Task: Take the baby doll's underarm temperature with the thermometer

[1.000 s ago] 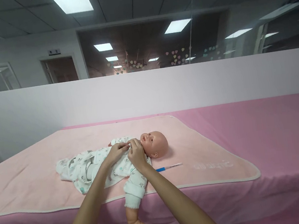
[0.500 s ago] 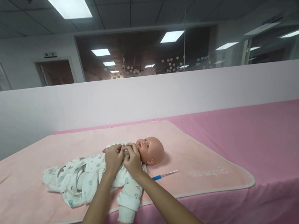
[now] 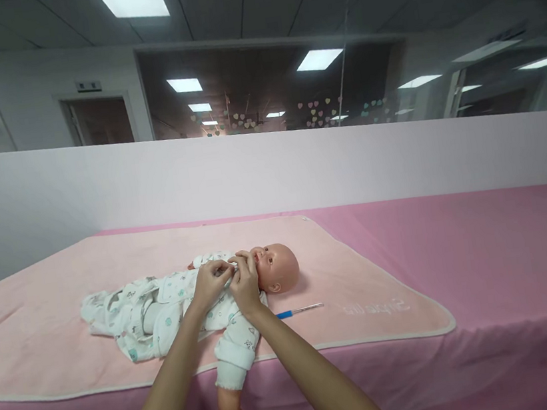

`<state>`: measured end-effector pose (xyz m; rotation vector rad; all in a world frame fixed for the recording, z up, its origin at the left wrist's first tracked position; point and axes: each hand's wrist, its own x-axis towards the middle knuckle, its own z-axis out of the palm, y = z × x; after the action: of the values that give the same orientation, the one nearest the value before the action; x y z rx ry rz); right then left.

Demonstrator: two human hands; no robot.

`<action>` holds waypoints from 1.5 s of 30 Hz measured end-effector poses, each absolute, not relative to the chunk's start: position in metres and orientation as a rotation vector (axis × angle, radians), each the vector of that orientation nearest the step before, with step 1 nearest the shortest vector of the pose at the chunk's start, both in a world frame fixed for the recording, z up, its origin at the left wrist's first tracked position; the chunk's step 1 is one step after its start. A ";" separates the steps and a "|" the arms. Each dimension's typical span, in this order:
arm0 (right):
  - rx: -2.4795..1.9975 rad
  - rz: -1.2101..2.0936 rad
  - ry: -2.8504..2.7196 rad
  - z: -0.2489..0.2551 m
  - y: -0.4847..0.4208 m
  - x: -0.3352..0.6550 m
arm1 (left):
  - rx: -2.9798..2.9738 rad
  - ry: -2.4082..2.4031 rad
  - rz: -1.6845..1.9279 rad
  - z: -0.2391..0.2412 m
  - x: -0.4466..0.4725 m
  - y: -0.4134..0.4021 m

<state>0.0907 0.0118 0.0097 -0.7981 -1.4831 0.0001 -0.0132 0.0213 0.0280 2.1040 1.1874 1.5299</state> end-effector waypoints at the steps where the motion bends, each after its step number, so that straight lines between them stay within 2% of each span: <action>1: -0.802 -0.001 -1.483 0.010 0.012 0.091 | 2.076 1.200 1.539 0.028 -0.013 0.022; 12: -0.772 -0.083 -1.565 0.013 0.009 0.090 | 1.827 1.151 1.540 0.026 -0.017 0.027; 45: -0.806 -0.103 -1.510 0.014 0.005 0.090 | 1.691 1.141 1.519 0.025 -0.020 0.029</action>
<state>0.0901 0.0053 0.0135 -0.8057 -1.5103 -0.1033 -0.0202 0.0294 0.0249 1.6909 1.1408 1.5191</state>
